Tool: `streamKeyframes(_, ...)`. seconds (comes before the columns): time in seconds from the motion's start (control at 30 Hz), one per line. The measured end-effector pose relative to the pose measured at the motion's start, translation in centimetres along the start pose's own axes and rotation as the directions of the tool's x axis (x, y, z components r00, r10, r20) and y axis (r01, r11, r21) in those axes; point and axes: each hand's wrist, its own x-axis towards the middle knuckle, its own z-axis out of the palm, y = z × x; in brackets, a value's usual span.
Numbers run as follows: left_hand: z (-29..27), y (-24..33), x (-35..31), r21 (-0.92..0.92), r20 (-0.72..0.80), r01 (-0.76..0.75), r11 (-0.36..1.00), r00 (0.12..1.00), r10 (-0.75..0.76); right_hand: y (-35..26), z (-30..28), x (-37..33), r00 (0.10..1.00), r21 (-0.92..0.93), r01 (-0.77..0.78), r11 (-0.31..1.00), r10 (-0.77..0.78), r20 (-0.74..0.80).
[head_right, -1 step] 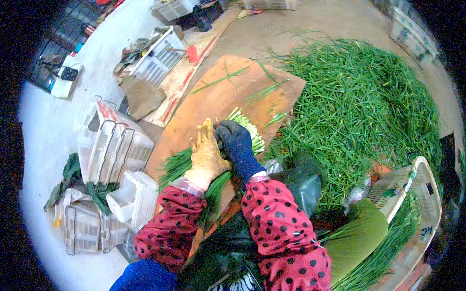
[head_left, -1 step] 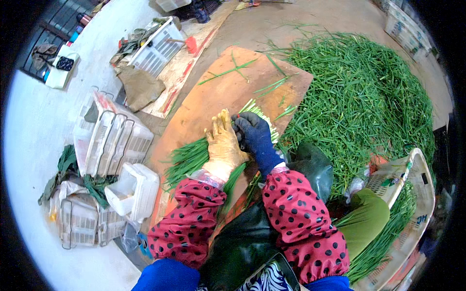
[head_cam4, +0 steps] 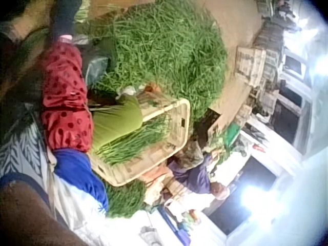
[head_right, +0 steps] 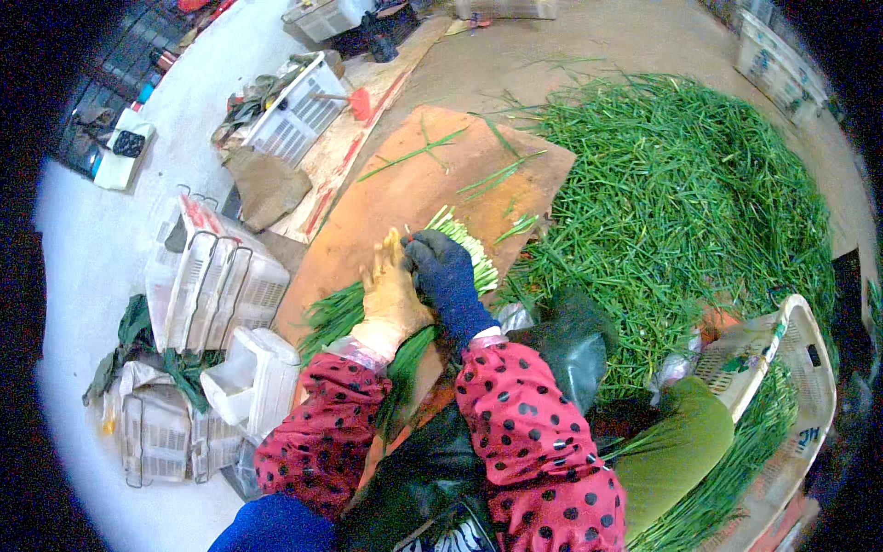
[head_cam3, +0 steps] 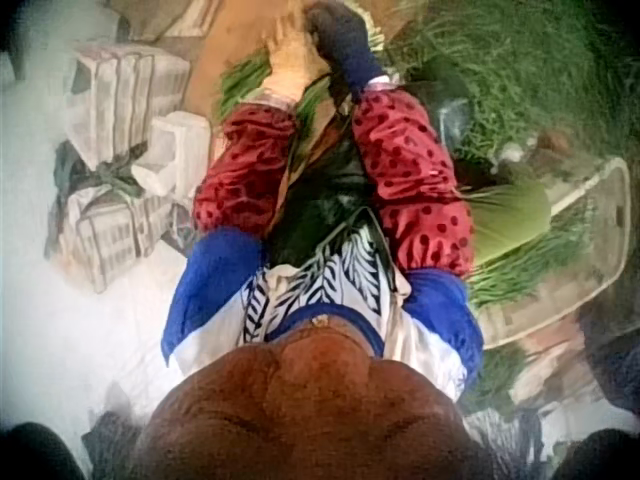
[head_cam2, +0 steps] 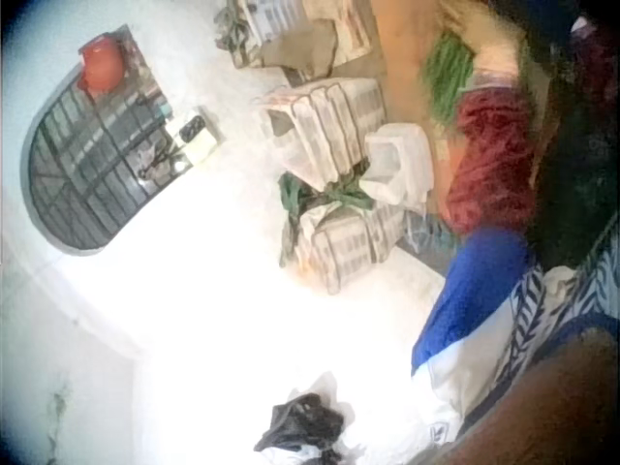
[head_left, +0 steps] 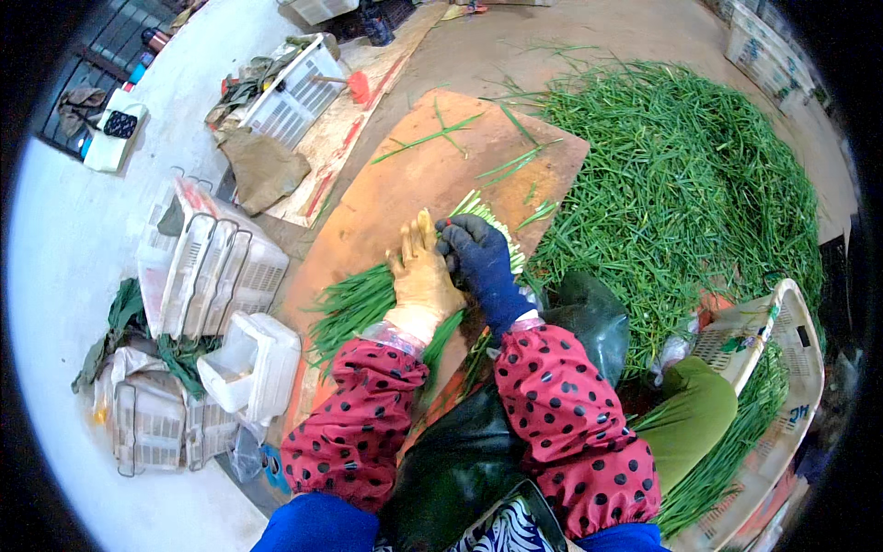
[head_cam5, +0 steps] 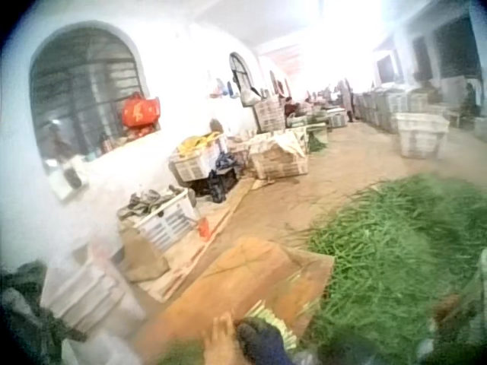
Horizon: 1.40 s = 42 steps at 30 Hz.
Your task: The person gathers green onion stalks, aligns them into a bunch, and secures the bunch by wrapping a red rubber band around the stems.
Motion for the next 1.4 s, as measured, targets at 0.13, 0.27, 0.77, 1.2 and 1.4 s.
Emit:
streamKeyframes(0.13, 3.5, -0.9, -0.4, 0.268, 0.114, -0.082, 0.96, 0.992, 0.053, 1.2, 0.8, -0.8, 0.92, -0.334, 0.384, 0.861, -0.387, 0.062)
streamKeyframes(0.27, 7.7, -3.8, 0.9, 0.011, -0.027, -0.118, 0.993, 0.993, 0.119, -0.2, 1.7, -1.5, 0.9, -0.458, 0.424, 0.781, -0.422, 0.113)
streamKeyframes(0.77, 2.4, -2.3, 1.7, -0.215, -0.009, -0.145, 0.966, 0.989, 0.146, 0.8, -5.4, -9.6, 0.9, -0.77, 0.374, 0.517, -0.003, 0.435)
streamKeyframes(1.2, 7.9, 0.7, -7.2, -0.782, 0.367, 0.463, -0.417, 0.883, 0.292, -0.6, 3.9, 6.2, 0.793, -0.78, 0.6, -0.18, 0.001, 0.609)
streamKeyframes(1.4, 9.2, -4.0, -7.9, -0.948, -0.161, -0.156, 0.277, 0.987, 0.006, -2.3, 6.4, 2.6, 0.714, -0.705, 0.686, 0.179, 0.024, 0.7)
